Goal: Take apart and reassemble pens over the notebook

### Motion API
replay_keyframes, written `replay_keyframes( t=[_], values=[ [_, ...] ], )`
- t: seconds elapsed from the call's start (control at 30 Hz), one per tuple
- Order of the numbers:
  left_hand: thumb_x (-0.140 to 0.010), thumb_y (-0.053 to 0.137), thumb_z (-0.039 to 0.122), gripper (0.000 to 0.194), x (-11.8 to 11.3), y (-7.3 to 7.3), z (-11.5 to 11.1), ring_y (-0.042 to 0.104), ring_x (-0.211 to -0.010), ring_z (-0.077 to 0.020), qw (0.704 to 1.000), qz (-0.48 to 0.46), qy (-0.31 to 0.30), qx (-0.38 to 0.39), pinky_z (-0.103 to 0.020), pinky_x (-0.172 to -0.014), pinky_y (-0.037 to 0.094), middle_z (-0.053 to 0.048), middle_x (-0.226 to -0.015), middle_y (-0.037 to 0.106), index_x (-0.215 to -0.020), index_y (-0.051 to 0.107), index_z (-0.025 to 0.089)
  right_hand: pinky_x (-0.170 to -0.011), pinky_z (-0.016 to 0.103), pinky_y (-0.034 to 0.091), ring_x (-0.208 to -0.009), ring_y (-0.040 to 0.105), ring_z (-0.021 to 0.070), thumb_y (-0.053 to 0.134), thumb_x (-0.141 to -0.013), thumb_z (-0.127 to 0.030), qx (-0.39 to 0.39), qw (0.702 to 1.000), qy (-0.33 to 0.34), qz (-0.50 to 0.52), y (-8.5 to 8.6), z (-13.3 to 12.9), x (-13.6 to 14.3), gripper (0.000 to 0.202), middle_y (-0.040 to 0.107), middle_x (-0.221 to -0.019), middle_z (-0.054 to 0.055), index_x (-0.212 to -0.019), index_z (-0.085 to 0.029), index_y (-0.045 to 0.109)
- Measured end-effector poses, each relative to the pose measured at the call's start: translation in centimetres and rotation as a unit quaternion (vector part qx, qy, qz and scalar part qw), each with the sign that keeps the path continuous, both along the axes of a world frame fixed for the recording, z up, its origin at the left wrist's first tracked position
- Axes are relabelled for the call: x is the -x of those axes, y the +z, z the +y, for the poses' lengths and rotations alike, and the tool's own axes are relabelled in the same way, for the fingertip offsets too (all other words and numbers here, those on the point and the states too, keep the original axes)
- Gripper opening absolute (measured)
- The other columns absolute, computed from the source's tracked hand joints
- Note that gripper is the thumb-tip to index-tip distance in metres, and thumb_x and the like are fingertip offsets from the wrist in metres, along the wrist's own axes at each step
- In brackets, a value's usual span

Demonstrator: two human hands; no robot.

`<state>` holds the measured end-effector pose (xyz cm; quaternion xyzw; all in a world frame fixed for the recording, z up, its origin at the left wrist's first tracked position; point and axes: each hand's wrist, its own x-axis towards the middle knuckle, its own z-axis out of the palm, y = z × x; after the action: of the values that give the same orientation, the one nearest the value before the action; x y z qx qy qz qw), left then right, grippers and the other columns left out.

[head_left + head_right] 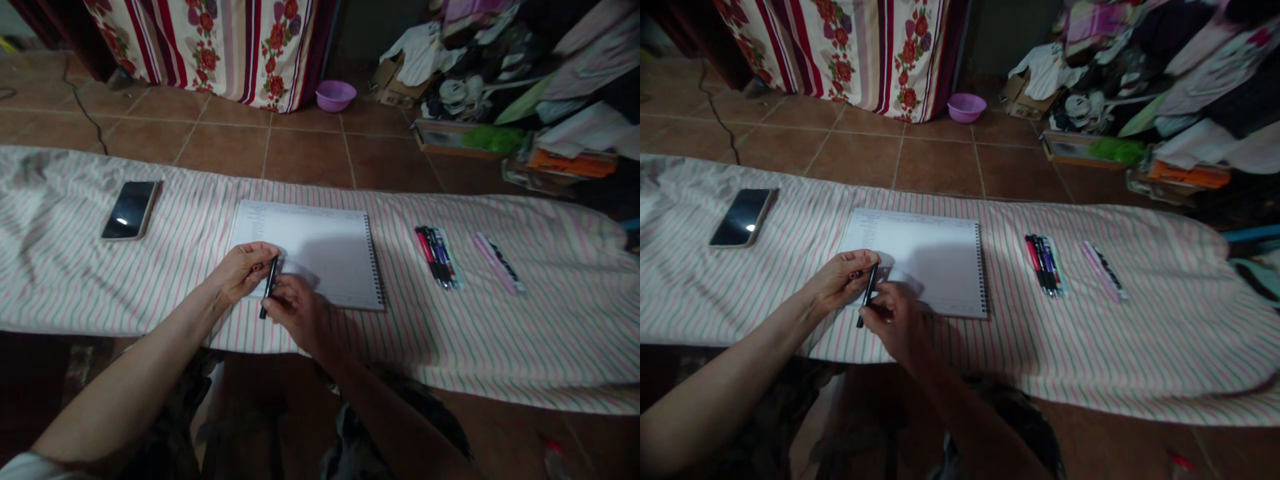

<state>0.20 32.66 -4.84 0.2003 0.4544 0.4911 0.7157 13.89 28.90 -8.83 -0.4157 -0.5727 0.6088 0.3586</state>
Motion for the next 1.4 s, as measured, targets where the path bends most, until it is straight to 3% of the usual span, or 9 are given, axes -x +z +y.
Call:
replay_keyframes(
  t=[0.17, 0.27, 0.47, 0.77, 0.97, 1.2, 1.4],
  values=[
    [-0.066, 0.072, 0.022, 0.02, 0.0, -0.4, -0.2, 0.027, -0.032, -0.0002, 0.998, -0.002, -0.06, -0.021, -0.012, -0.029, 0.014, 0.006, -0.04, 0.039, -0.078, 0.067, 0.006, -0.047, 0.019, 0.046, -0.052, 0.056, 0.0077, 0.062, -0.07, -0.025, 0.027, 1.0, -0.009, 0.004, 0.5, 0.1, -0.1, 0.021, 0.061, -0.065, -0.003, -0.087, -0.018, 0.052],
    [-0.068, 0.071, 0.02, 0.015, 0.1, -0.7, -0.2, 0.03, -0.033, 0.0003, 0.997, 0.003, -0.064, -0.034, -0.012, -0.03, 0.015, 0.005, -0.043, 0.042, -0.07, 0.066, 0.006, -0.044, 0.018, 0.045, -0.048, 0.053, 0.0063, 0.061, -0.07, -0.025, 0.045, 0.999, -0.014, 0.017, 0.8, 0.3, -0.1, 0.018, 0.06, -0.062, -0.004, -0.083, -0.018, 0.052],
    [-0.069, 0.068, 0.011, 0.008, 0.3, -0.5, -0.4, 0.034, -0.031, 0.0, 0.998, 0.04, -0.053, 0.012, -0.012, -0.031, 0.014, 0.004, -0.044, 0.045, -0.064, 0.064, 0.008, -0.046, 0.019, 0.047, -0.049, 0.055, 0.0068, 0.063, -0.071, -0.033, 0.036, 0.998, -0.008, 0.045, 0.6, 0.2, -0.1, 0.022, 0.06, -0.062, -0.004, -0.083, -0.017, 0.053],
    [-0.073, 0.065, 0.013, 0.011, 0.6, -0.7, -0.3, 0.033, -0.03, 0.0014, 0.998, 0.034, -0.034, 0.028, -0.012, -0.033, 0.009, 0.006, -0.044, 0.041, -0.065, 0.062, 0.007, -0.04, 0.016, 0.042, -0.049, 0.054, 0.006, 0.062, -0.072, -0.031, 0.047, 0.997, 0.011, 0.061, 0.9, 0.3, 0.0, 0.025, 0.062, -0.065, -0.003, -0.09, -0.017, 0.052],
    [-0.074, 0.065, 0.016, 0.017, 0.5, -0.7, -0.4, 0.031, -0.03, 0.001, 0.999, 0.014, -0.051, -0.001, -0.013, -0.031, 0.01, 0.006, -0.042, 0.039, -0.061, 0.059, 0.008, -0.035, 0.015, 0.036, -0.038, 0.045, 0.0024, 0.063, -0.071, -0.028, 0.072, 0.995, 0.012, 0.062, 1.0, 0.2, 0.0, 0.025, 0.059, -0.059, -0.006, -0.09, -0.016, 0.052],
    [-0.08, 0.06, 0.022, 0.015, 0.9, 0.3, -1.5, 0.034, -0.035, -0.0001, 1.0, -0.008, -0.022, -0.004, -0.011, -0.031, 0.02, 0.004, -0.048, 0.043, -0.073, 0.061, 0.008, -0.031, 0.014, 0.03, -0.038, 0.041, 0.002, 0.063, -0.072, -0.029, 0.093, 0.991, -0.031, 0.087, 1.3, -0.4, -0.6, 0.026, 0.058, -0.065, -0.005, -0.094, -0.018, 0.054],
    [-0.09, 0.038, 0.015, 0.029, 1.2, 1.0, -3.1, 0.034, -0.037, -0.0001, 0.999, -0.027, -0.007, 0.023, -0.01, -0.031, 0.02, 0.001, -0.053, 0.045, -0.074, 0.06, 0.006, -0.036, 0.016, 0.033, -0.046, 0.045, 0.0045, 0.058, -0.076, -0.026, 0.089, 0.989, -0.1, 0.066, 1.3, -1.5, -2.5, 0.016, 0.056, -0.067, -0.003, -0.09, -0.02, 0.058]
  ],
)
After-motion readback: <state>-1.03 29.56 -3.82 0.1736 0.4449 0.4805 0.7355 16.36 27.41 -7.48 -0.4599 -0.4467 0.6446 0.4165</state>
